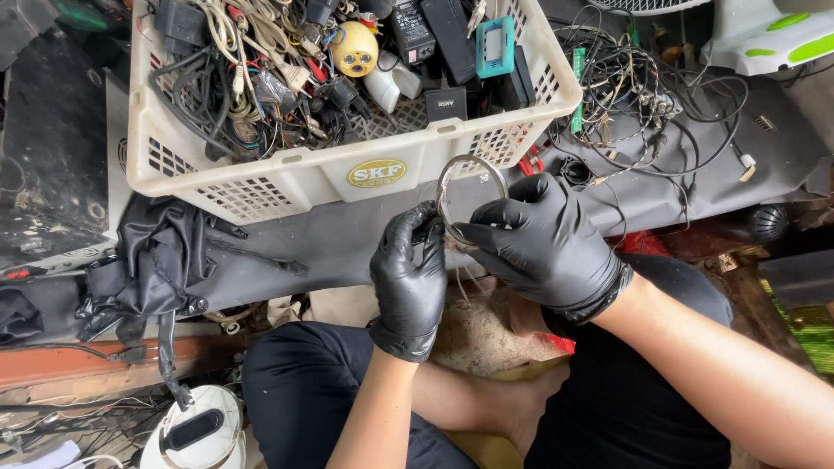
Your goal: A person wearing black gloves untangles a thin black wire from a basket of electronic scrap, coils it around their hand, and then uses wire cutters to snip it.
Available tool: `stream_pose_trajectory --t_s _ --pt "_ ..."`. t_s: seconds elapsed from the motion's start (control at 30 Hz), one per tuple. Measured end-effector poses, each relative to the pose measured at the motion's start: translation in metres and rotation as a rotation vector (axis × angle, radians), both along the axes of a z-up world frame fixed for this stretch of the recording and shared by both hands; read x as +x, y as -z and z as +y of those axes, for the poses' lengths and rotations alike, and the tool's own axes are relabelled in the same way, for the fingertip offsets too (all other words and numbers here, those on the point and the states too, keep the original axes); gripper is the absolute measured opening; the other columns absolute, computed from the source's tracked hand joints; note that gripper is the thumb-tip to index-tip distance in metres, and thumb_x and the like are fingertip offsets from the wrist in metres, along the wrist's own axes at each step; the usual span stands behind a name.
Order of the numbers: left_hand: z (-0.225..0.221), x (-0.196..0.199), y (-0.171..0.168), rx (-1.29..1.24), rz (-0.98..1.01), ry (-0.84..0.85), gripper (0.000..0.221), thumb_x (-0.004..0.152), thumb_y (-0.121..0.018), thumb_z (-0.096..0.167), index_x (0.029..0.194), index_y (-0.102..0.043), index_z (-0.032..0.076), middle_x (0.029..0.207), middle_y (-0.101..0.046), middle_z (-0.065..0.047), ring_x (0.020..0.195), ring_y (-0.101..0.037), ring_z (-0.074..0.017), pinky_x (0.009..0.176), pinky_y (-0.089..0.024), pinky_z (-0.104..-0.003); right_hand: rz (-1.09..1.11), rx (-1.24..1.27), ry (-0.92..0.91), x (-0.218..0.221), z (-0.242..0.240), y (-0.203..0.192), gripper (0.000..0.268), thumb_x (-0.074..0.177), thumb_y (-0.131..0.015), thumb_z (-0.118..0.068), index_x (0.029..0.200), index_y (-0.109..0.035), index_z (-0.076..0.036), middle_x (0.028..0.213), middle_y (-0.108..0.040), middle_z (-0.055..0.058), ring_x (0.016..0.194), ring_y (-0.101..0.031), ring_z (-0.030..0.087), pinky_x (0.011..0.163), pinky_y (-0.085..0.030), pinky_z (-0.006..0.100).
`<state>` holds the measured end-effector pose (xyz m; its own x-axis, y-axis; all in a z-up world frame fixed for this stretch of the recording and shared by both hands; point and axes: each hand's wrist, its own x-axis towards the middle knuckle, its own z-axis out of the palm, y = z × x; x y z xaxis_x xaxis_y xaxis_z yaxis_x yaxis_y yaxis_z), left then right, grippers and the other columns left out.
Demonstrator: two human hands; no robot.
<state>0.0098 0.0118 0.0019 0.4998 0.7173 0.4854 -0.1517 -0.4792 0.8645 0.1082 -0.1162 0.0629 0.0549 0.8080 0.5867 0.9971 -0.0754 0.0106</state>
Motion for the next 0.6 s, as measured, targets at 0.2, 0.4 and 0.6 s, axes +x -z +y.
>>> stream_pose_trajectory --t_s 0.2,0.4,0.6 --pt "-0.009 0.002 0.004 -0.118 0.129 0.042 0.006 0.090 -0.062 0.005 0.091 -0.060 0.010 0.079 -0.065 -0.010 0.065 -0.066 -0.0272 0.060 -0.053 -0.039 -0.046 -0.080 -0.002 0.008 0.000 -0.010 0.017 0.096 -0.059 -0.032 0.084 -0.067 -0.021 0.083 -0.061 -0.002 0.078 -0.060 0.027 0.062 -0.047 0.041" --pt "0.000 -0.007 0.012 -0.306 -0.101 0.432 0.015 0.093 -0.058 -0.004 0.108 -0.059 0.001 0.095 -0.064 -0.005 0.077 -0.057 -0.0098 0.071 -0.051 -0.024 0.379 -0.097 0.148 0.000 -0.009 -0.032 0.017 0.080 -0.075 -0.011 0.097 -0.075 -0.012 0.088 -0.062 0.004 0.080 -0.058 0.021 0.066 -0.049 0.033" --pt "0.007 -0.009 0.020 -0.570 -0.186 0.576 0.021 0.092 -0.060 -0.003 0.113 -0.063 0.001 0.102 -0.069 -0.004 0.089 -0.061 -0.0096 0.084 -0.052 -0.025 0.077 -0.178 0.091 0.003 0.003 -0.072 0.014 0.085 -0.069 -0.022 0.093 -0.078 -0.015 0.083 -0.059 0.007 0.075 -0.051 0.028 0.074 -0.040 0.042"
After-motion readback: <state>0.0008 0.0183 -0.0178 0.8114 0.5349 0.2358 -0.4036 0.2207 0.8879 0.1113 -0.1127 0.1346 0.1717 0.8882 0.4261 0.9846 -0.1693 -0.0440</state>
